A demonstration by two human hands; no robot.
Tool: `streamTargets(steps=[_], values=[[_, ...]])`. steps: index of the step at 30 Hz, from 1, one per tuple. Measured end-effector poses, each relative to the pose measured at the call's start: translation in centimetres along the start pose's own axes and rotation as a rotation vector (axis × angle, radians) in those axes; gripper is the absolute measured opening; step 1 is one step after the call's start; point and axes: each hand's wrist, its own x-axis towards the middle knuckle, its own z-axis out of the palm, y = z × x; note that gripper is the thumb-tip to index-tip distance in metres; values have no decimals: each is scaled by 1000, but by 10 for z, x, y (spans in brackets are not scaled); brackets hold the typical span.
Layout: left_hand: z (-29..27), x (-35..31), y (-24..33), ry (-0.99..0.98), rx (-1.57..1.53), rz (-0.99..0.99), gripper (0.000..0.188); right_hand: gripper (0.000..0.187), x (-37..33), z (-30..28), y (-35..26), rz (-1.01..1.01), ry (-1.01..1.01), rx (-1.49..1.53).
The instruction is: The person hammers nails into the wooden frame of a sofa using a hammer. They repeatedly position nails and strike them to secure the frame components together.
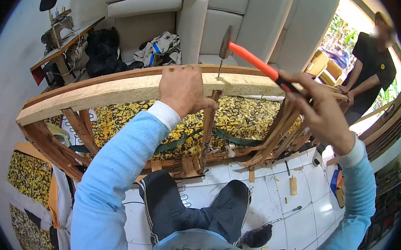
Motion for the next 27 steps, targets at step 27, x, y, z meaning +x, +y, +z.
streamTargets(steps=[27], values=[[2, 4, 0, -1, 3, 20, 94, 50, -102, 286, 136, -40, 521, -98]])
